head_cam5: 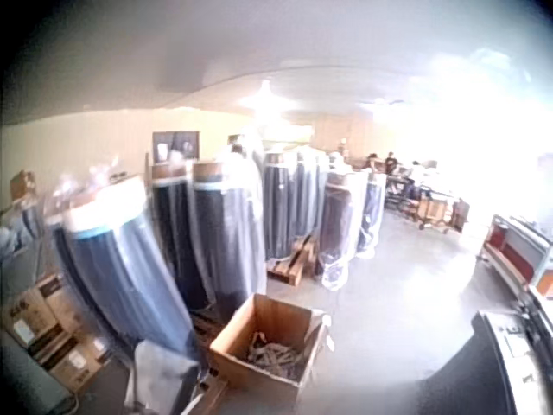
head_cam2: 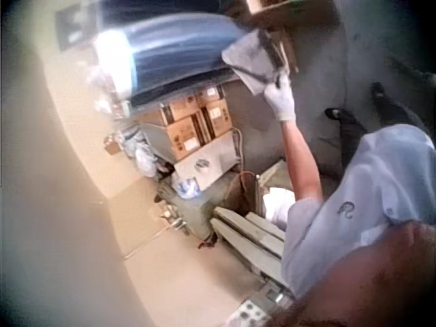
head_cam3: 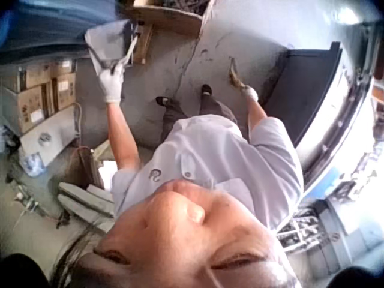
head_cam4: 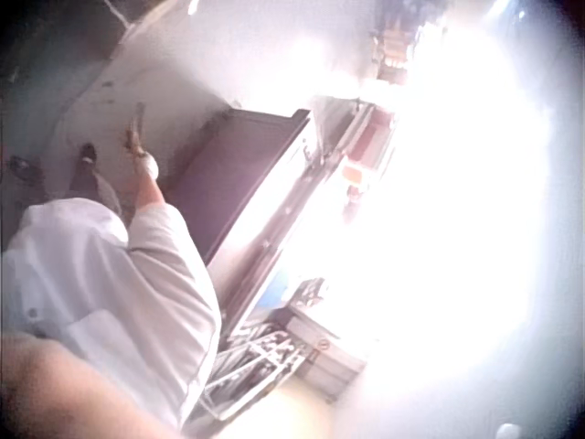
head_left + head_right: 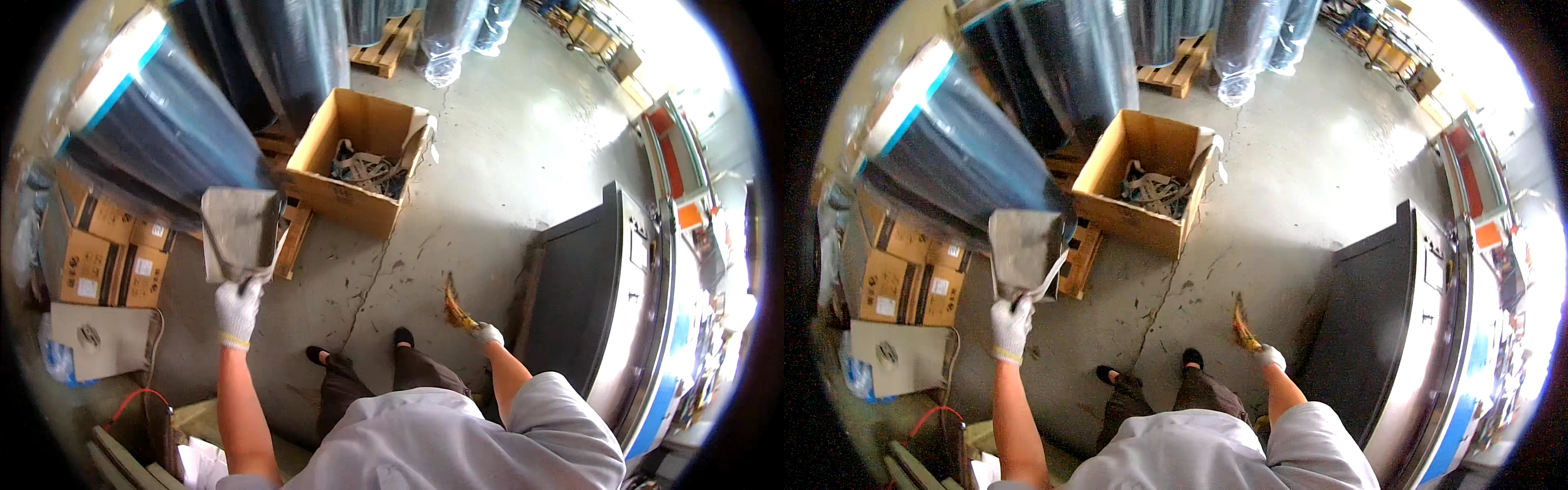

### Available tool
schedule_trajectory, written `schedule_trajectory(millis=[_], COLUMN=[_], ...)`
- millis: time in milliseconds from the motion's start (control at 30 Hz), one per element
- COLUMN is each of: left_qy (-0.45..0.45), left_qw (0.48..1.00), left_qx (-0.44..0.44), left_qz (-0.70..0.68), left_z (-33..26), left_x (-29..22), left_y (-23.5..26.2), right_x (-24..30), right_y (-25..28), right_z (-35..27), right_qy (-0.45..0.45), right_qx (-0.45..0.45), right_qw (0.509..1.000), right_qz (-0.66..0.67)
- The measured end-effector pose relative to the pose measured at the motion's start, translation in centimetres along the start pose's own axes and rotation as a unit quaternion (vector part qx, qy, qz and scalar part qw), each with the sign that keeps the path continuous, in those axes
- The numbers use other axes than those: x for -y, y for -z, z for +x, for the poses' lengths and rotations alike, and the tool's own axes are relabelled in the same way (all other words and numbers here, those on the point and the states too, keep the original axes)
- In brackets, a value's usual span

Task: The person sweeps debris on the factory floor into a dustpan using a broom and then empties it into a cardboard box. Afterward, they walk to a workbench and sort several long, dark strips, arranging them into a neat pile.

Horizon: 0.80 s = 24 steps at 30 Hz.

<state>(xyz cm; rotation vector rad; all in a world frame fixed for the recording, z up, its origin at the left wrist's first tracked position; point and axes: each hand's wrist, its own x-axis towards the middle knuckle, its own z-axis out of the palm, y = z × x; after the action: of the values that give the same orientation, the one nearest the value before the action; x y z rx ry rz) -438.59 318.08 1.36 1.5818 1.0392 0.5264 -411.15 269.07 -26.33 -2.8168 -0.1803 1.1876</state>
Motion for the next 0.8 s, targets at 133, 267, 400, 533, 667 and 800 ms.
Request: schedule_trajectory(millis=[133, 267, 400, 533, 667, 800], left_qy=[-0.225, -0.195, -0.21, -0.233, -0.216, -0.229], left_qw=[0.902, 0.715, 0.539, 0.482, 0.468, 0.495], left_qx=[0.106, 0.227, 0.337, 0.343, 0.347, 0.324], left_qz=[0.353, 0.632, 0.743, 0.772, 0.783, 0.773], left_z=[4.4, 6.9, 7.8, 7.3, 7.0, 6.5], left_x=[-6.6, -8.2, -3.3, 2.0, 4.8, 4.9], left_y=[-11.2, -22.1, -29.1, -32.6, -32.8, -31.8], right_x=[-13.7, -14.8, -19.5, -21.3, -20.1, -19.2], right_y=[-6.5, -7.4, -12.5, -14.4, -13.1, -11.4], right_z=[4.4, 2.4, 0.3, -2.3, -5.2, -5.3], right_qy=[-0.049, -0.112, -0.148, -0.162, -0.204, -0.192], right_qx=[-0.032, -0.004, -0.035, -0.041, -0.045, -0.041], right_qw=[0.98, 0.965, 0.922, 0.871, 0.858, 0.891], right_qz=[0.189, 0.235, 0.356, 0.462, 0.468, 0.409])
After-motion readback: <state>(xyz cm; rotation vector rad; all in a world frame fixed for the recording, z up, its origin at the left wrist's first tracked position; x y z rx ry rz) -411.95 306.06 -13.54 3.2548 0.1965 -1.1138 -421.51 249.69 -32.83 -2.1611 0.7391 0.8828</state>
